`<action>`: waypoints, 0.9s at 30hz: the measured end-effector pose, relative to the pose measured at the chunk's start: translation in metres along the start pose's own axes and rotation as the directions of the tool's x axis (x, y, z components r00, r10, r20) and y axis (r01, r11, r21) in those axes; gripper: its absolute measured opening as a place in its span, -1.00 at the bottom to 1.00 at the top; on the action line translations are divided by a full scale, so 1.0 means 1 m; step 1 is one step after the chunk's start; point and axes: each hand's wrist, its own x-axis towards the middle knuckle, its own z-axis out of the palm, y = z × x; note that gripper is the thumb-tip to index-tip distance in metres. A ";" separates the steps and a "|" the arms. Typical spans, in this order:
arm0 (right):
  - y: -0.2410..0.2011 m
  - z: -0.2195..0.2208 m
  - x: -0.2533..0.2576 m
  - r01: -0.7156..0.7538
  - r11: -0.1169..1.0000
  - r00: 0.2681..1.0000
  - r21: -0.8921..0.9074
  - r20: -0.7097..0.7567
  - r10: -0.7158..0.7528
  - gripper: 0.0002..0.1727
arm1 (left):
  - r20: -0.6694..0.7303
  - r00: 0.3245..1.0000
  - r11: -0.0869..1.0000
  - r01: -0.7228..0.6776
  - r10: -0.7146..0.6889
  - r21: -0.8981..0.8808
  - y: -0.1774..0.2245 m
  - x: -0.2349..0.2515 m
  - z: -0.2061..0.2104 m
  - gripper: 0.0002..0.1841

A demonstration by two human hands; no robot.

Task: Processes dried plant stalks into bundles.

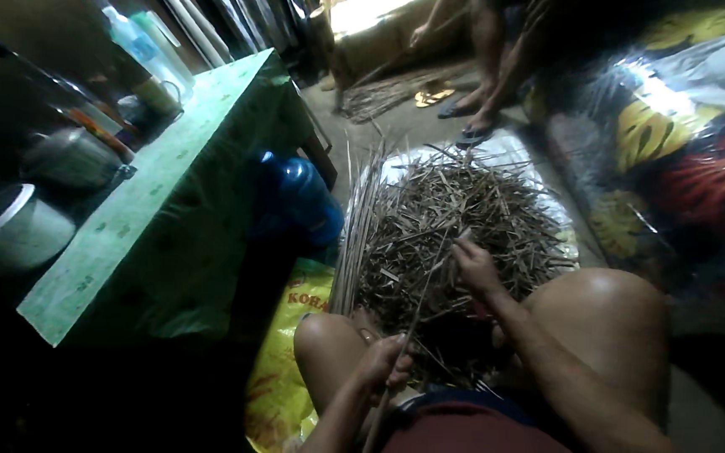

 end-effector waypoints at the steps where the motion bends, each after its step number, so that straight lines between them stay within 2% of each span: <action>1: -0.004 -0.001 -0.004 -0.047 0.998 0.997 0.028 0.061 0.045 -0.56 | -0.024 1.000 1.000 -0.011 0.012 0.023 0.001 0.000 0.000 -0.61; 4: -0.013 0.006 -0.036 -0.167 0.983 0.920 0.081 0.371 0.126 -0.62 | -0.103 0.994 0.997 -0.023 0.030 0.076 0.005 0.003 0.007 -0.63; 6: -0.013 0.015 -0.051 -0.182 0.976 0.868 0.123 0.487 0.100 -0.69 | -0.113 0.993 0.996 -0.010 0.021 0.094 0.007 0.006 0.008 -0.62; 8: -0.016 0.018 -0.050 -0.196 0.967 0.874 0.165 0.477 0.096 -0.73 | -0.084 0.996 0.994 0.003 0.006 0.111 0.005 0.007 0.006 -0.60; 11: -0.022 0.007 -0.027 -0.206 0.969 0.925 0.138 0.351 0.147 -0.66 | -0.037 0.999 0.982 -0.002 0.009 0.189 0.003 0.001 -0.001 -0.59; 13: -0.021 0.000 -0.019 -0.157 0.985 0.943 0.076 0.307 0.126 -0.66 | -0.065 0.997 0.973 -0.017 0.033 0.232 0.003 -0.002 -0.002 -0.63; 15: -0.021 0.000 -0.030 -0.074 0.997 0.928 0.008 0.366 0.066 -0.69 | -0.135 0.988 0.972 -0.037 0.070 0.232 0.007 -0.004 0.003 -0.65; 17: -0.018 0.004 -0.050 0.062 0.996 0.863 -0.068 0.504 -0.020 -0.67 | -0.211 0.972 0.977 -0.057 0.101 0.205 0.012 -0.001 0.011 -0.68; 19: -0.014 0.012 -0.071 0.219 0.971 0.764 -0.092 0.635 -0.112 -0.64 | -0.256 0.958 0.975 -0.077 0.130 0.207 0.015 0.003 0.016 -0.71; 20: -0.011 0.016 -0.079 0.285 0.953 0.721 -0.102 0.678 -0.143 -0.63 | -0.267 0.954 0.974 -0.077 0.135 0.215 0.016 0.005 0.017 -0.72; 22: -0.003 0.021 -0.084 0.396 0.910 0.682 -0.125 0.703 -0.200 -0.62 | -0.282 0.949 0.970 -0.075 0.140 0.230 0.015 0.008 0.019 -0.74; 24: 0.004 0.020 -0.080 0.471 0.868 0.685 -0.156 0.684 -0.249 -0.61 | -0.266 0.953 0.969 -0.081 0.144 0.234 0.012 0.009 0.018 -0.74; 27: 0.010 0.012 -0.065 0.483 0.832 0.779 -0.271 0.567 -0.268 -0.61 | -0.231 0.966 0.969 -0.062 0.118 0.238 0.009 0.005 0.019 -0.72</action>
